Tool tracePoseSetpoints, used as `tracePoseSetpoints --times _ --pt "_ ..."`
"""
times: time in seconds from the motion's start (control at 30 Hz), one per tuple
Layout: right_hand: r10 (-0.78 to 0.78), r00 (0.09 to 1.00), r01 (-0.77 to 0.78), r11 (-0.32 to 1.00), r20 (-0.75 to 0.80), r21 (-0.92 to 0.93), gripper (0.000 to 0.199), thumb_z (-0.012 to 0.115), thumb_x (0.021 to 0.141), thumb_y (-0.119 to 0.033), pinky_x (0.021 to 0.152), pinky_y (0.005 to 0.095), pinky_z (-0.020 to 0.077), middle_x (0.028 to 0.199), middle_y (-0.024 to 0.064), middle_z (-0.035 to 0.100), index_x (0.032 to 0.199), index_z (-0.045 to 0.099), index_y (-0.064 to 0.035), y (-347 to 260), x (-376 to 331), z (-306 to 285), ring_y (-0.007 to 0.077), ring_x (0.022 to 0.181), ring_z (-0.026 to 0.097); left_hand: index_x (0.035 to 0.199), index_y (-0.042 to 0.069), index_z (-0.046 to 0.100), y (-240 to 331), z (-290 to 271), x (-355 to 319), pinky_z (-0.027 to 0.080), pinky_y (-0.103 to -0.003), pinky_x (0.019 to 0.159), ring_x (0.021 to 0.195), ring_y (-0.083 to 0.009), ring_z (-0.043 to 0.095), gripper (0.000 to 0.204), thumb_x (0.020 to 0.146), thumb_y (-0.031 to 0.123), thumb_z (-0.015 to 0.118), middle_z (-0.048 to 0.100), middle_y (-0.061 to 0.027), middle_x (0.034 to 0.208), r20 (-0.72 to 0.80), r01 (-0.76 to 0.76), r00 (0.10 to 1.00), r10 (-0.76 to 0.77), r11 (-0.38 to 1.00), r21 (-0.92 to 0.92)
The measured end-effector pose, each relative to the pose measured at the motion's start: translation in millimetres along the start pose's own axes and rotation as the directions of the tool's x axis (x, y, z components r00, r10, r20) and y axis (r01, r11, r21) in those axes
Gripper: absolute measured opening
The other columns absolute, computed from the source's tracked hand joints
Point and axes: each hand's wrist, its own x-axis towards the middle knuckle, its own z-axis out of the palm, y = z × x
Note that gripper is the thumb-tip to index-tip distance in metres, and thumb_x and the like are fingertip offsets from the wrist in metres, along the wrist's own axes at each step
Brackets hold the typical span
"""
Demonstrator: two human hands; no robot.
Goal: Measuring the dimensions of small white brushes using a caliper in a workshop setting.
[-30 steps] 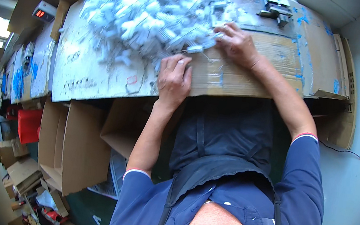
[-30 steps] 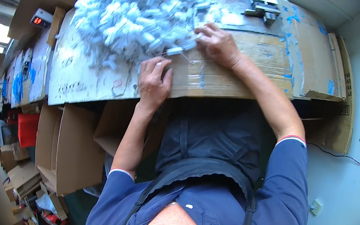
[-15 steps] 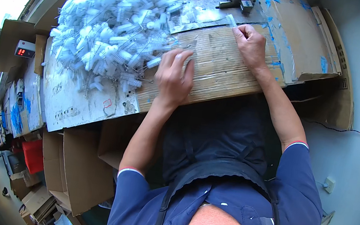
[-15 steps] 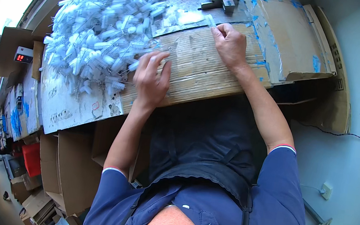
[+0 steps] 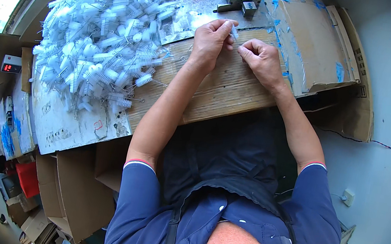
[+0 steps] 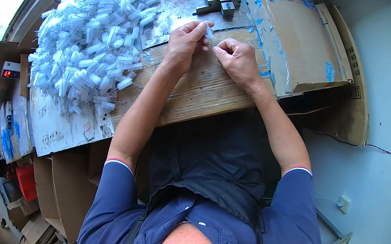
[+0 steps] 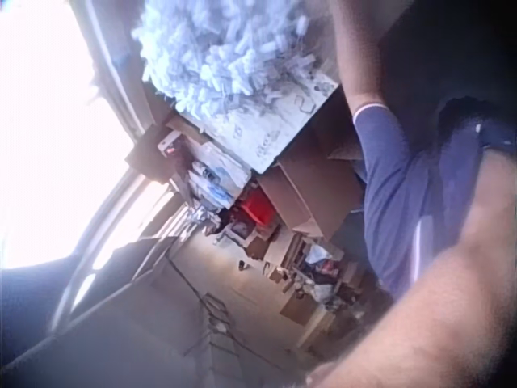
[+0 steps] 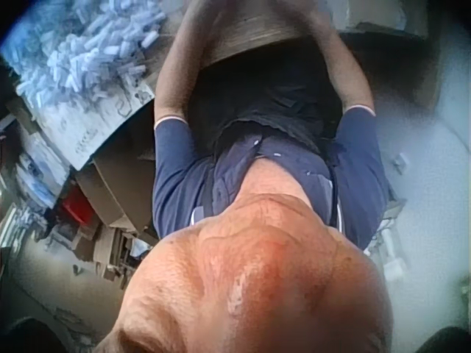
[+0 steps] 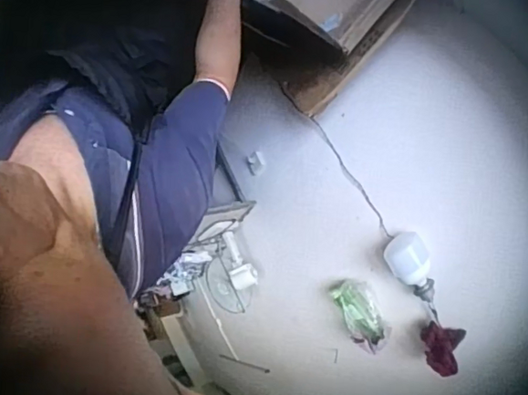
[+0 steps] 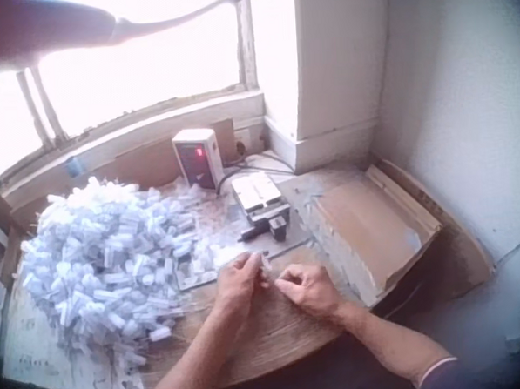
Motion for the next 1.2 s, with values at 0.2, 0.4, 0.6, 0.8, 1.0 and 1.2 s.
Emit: tracePoseSetpoints --times 0.2,0.4,0.6,0.8,1.0,1.2 --pt "-0.038 0.996 0.027 0.993 -0.087 -0.116 0.018 0.071 0.096 -0.016 0.066 0.0299 0.0523 0.078 0.0074 0.072 0.091 0.072 0.0014 6.1 15.9 -5.1 0.0108 0.071 0.064 0.131 -0.002 0.066 -10.4 0.3 0.5 0.054 -0.026 0.059 0.068 -0.0095 0.065 0.034 0.103 0.018 0.065 0.072 -0.0063 0.095 -0.146 -0.148 0.967 0.207 0.93 0.337" --pt "-0.122 0.979 0.043 0.907 -0.162 -0.419 0.02 0.07 0.092 -0.023 0.067 0.0417 0.0572 0.079 0.0162 0.074 0.085 0.075 -0.0056 22.5 46.9 -1.8 0.032 0.071 0.073 0.125 0.001 0.069 -15.7 -21.0 -1.7 0.054 -0.027 0.061 0.069 -0.01 0.065 0.029 0.1 0.016 0.069 0.073 -0.0061 0.095 -0.138 -0.437 0.694 0.707 0.566 0.699" --pt "-0.197 0.956 0.055 0.846 -0.216 -0.53 0.019 0.07 0.092 -0.024 0.064 0.0424 0.0572 0.074 0.0142 0.073 0.082 0.074 -0.0083 31.9 63.3 19.3 0.0313 0.068 0.072 0.12 0.003 0.073 -4.2 -20.7 -7.5 0.054 -0.027 0.068 0.074 -0.0105 0.063 0.023 0.1 0.015 0.07 0.073 -0.0054 0.098 -0.19 -0.466 0.642 0.743 0.575 0.672" --pt "-0.239 0.911 0.06 0.882 -0.335 -0.467 0.017 0.073 0.09 -0.02 0.058 0.0396 0.0558 0.069 0.0117 0.071 0.077 0.07 -0.0091 31.0 65.4 30.5 0.0296 0.062 0.071 0.117 0.004 0.07 -5.3 -20.2 -4.8 0.055 -0.031 0.068 0.077 -0.0165 0.066 0.019 0.098 0.008 0.068 0.068 -0.0077 0.099 -0.151 -0.527 0.566 0.811 0.496 0.69" --pt "-0.255 0.901 0.06 0.874 -0.352 -0.482 0.018 0.073 0.089 -0.019 0.057 0.039 0.0553 0.068 0.0105 0.07 0.074 0.068 -0.0096 29.6 64.9 32.4 0.0289 0.061 0.071 0.115 0.004 0.072 -5.5 -17.0 -7.1 0.056 -0.03 0.074 0.085 -0.0159 0.067 0.018 0.099 0.011 0.069 0.07 -0.0064 0.099 -0.155 -0.544 0.549 0.821 0.492 0.68" --pt "-0.31 0.875 0.092 0.86 -0.372 -0.501 0.019 0.073 0.089 -0.018 0.056 0.0398 0.055 0.065 0.0111 0.069 0.074 0.067 -0.009 27.8 65.0 36.4 0.0286 0.059 0.07 0.117 0.004 0.07 -4.7 -17.6 -9.0 0.056 -0.03 0.071 0.085 -0.0164 0.066 0.018 0.099 0.009 0.068 0.066 -0.0063 0.099 -0.099 -0.536 0.545 0.833 0.437 0.723"
